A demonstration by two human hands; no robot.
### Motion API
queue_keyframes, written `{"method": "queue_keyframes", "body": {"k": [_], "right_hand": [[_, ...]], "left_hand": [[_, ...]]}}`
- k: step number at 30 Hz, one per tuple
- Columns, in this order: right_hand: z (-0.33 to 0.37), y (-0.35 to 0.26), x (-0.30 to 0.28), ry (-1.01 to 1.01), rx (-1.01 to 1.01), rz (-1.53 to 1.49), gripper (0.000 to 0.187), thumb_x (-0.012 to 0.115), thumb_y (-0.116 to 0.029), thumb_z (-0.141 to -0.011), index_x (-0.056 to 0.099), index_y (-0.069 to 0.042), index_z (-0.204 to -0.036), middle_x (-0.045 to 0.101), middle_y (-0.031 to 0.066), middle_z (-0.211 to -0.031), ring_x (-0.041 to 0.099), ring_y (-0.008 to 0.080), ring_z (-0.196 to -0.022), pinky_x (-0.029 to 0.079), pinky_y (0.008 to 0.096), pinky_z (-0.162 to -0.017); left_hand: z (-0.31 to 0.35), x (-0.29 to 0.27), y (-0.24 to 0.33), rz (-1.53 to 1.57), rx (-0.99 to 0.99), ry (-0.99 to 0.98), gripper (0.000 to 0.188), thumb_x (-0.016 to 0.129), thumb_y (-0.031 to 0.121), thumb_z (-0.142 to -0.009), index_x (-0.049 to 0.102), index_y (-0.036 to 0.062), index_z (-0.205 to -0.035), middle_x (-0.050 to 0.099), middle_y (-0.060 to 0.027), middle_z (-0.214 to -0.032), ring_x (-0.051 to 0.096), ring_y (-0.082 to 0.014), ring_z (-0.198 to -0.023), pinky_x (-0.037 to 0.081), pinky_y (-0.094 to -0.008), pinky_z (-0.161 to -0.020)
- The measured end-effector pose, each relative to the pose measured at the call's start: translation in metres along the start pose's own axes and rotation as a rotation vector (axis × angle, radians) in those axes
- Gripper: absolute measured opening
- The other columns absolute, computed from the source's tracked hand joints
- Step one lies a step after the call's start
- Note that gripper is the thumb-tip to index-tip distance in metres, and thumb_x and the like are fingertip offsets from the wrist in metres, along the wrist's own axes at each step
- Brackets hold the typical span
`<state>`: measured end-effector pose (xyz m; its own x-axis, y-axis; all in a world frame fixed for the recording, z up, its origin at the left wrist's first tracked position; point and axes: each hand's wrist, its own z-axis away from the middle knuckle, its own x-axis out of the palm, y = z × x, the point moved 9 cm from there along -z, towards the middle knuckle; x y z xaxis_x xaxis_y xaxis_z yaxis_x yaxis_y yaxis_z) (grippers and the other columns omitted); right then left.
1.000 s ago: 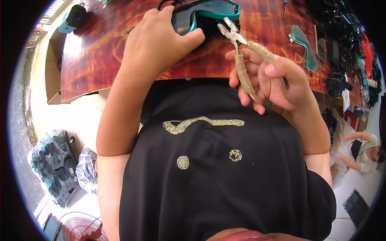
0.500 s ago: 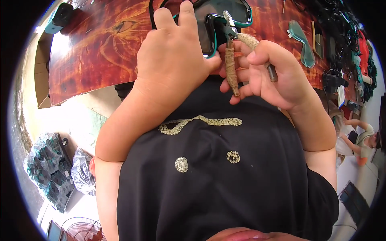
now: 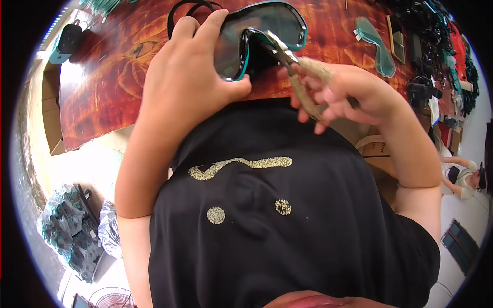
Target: Assembling and adjusting diving masks using pliers.
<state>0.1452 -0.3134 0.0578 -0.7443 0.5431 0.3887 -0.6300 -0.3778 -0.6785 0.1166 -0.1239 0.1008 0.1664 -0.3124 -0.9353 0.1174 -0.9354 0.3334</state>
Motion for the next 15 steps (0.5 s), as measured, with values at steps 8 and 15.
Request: {"method": "queue_keyframes", "body": {"k": [8,15], "right_hand": [[0.001,-0.024,0.004,0.089,0.123,0.545,0.044,0.062,-0.028,-0.079,0.063,-0.008,-0.119,0.056,-0.0009,-0.087,0.053,0.0104,-0.08,0.046,0.0276,-0.071],[-0.013,-0.034,0.002,-0.066,0.271,0.875,0.035,0.056,-0.012,-0.077,0.055,-0.003,-0.111,0.052,-0.0015,-0.078,0.049,0.0084,-0.072,0.041,0.0257,-0.065]], "left_hand": [[0.002,0.003,0.012,0.133,0.076,0.019,0.085,0.081,0.025,-0.063,0.051,0.0154,-0.141,0.053,-0.0125,-0.106,0.058,-0.0316,-0.1,0.048,-0.041,-0.089],[0.007,0.005,0.017,0.159,0.072,0.048,0.085,0.081,0.02,-0.061,0.051,0.0136,-0.14,0.053,-0.0116,-0.104,0.059,-0.0302,-0.097,0.05,-0.0405,-0.086]]}}
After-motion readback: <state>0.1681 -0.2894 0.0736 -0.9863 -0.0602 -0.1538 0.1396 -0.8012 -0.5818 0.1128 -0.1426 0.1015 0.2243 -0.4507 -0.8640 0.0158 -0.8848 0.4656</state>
